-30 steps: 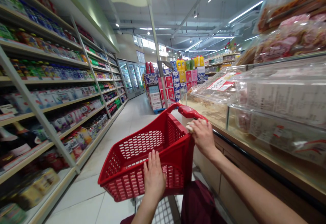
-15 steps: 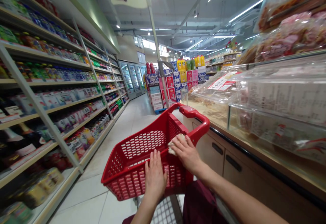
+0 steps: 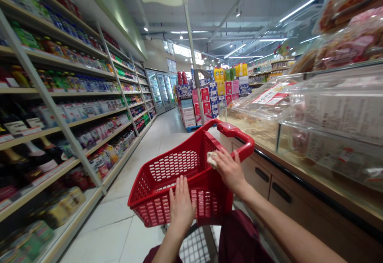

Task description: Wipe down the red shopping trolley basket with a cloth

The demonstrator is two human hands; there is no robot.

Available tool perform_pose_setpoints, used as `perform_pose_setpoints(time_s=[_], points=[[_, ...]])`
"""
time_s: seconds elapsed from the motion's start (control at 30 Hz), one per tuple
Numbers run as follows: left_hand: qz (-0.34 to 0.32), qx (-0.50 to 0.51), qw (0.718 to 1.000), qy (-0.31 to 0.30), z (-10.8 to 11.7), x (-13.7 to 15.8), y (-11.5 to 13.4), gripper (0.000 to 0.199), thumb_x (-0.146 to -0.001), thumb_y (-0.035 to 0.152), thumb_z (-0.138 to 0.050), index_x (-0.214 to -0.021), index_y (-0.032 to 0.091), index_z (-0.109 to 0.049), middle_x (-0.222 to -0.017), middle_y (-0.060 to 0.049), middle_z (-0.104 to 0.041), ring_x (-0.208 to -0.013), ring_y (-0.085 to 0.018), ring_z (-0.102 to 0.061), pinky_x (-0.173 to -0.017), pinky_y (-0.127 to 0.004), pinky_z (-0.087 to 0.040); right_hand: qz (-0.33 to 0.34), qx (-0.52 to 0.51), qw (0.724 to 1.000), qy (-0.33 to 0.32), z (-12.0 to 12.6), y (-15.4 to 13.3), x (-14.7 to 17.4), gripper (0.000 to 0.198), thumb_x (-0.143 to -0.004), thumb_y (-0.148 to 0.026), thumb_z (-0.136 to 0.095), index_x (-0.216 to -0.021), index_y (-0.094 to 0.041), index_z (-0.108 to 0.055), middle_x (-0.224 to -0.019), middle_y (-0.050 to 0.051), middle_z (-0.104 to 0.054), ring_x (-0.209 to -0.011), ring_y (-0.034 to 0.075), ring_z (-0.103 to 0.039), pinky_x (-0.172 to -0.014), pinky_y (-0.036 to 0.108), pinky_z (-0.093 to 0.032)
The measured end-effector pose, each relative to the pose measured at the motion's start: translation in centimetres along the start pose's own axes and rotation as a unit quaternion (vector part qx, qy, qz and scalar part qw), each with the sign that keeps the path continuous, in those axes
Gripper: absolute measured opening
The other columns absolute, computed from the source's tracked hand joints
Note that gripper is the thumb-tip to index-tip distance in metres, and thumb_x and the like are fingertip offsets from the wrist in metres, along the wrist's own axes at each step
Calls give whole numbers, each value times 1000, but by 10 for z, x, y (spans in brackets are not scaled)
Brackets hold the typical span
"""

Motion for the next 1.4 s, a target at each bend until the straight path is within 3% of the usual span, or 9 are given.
perform_pose_setpoints(time_s=[0.1, 0.2, 0.33, 0.43, 0.57, 0.83, 1.07, 1.27, 1.4], points=[[14, 26, 1000, -3, 2, -1, 5, 69, -67, 16, -42, -132, 7, -20, -139, -15, -26, -129, -24, -20, -103, -46, -22, -54, 20, 998, 3, 4, 4, -9, 31, -83, -18, -41, -112, -20, -54, -119, 8, -54, -116, 24, -42, -101, 49, -13], [26, 74, 996, 46, 10, -6, 10, 68, -72, 14, -38, -134, 8, -10, -137, -16, -29, -128, -23, -23, -102, -48, -23, 25, -14, 997, -76, -5, -20, -6, 40, -76, -14, -44, -116, -17, -51, -122, 9, -52, -118, 23, -40, -102, 45, -15], [-75, 152, 981, 94, 29, -23, 29, 70, -72, 7, -33, -135, 12, -3, -141, -12, -24, -130, -18, -17, -104, -44, -23, 41, -79, 986, -140, 0, -31, -1, 68, -63, -12, -43, -130, -10, -33, -135, 12, -35, -126, 23, -27, -104, 44, -15], [-161, 165, 971, 65, 39, -42, 59, 68, -70, 9, -38, -134, 15, -14, -141, -9, -25, -130, -20, -17, -105, -46, -20, 30, -106, 986, -128, 12, -12, 0, 73, -58, -9, -37, -131, -9, -30, -134, 13, -37, -126, 21, -28, -103, 46, -16], [-145, 154, 974, 78, 42, -67, 86, 49, -76, 13, -39, -124, 20, -39, -125, -6, -49, -117, -19, -40, -103, -46, -25, 19, -95, 993, -60, 15, 17, 0, 73, -60, -6, -35, -132, -10, -26, -129, 13, -43, -122, 20, -35, -101, 45, -22], [-35, 53, 991, 116, 4, -23, -31, 43, -82, 13, -29, -121, 24, -44, -120, -4, -54, -112, -18, -47, -103, -48, -18, -54, -7, 998, -42, 14, 25, 0, 46, -72, -12, -42, -118, -16, -49, -118, 7, -55, -118, 25, -38, -103, 48, -10], [-133, 109, 969, 175, 12, -42, 26, 42, -82, 12, -31, -122, 18, -43, -121, -7, -53, -113, -16, -46, -105, -43, -16, -5, -18, 998, -58, 11, 6, 1, 34, -75, -16, -46, -106, -20, -59, -113, 4, -59, -111, 21, -44, -104, 43, -7], [-96, 48, 973, 204, 3, -19, -40, 41, -81, 13, -33, -121, 17, -43, -115, -9, -57, -105, -18, -54, -106, -45, -9, -32, -19, 999, -34, 8, 4, 6, 34, -75, -18, -45, -106, -17, -59, -114, 6, -58, -114, 22, -41, -105, 45, -7], [-108, 50, 972, 202, 4, -16, -25, 41, -82, 15, -33, -122, 17, -42, -118, -9, -55, -109, -17, -50, -106, -43, -10, -21, -17, 999, -33, 2, -12, 10, 36, -74, -20, -47, -108, -15, -57, -117, 8, -55, -117, 24, -38, -104, 47, -5]])
Point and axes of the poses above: each hand's wrist, its own x-axis away from the middle knuckle, its own z-axis out of the back of the hand, y = z × x, the point moved 2 cm from there along -x, towards the middle knuckle
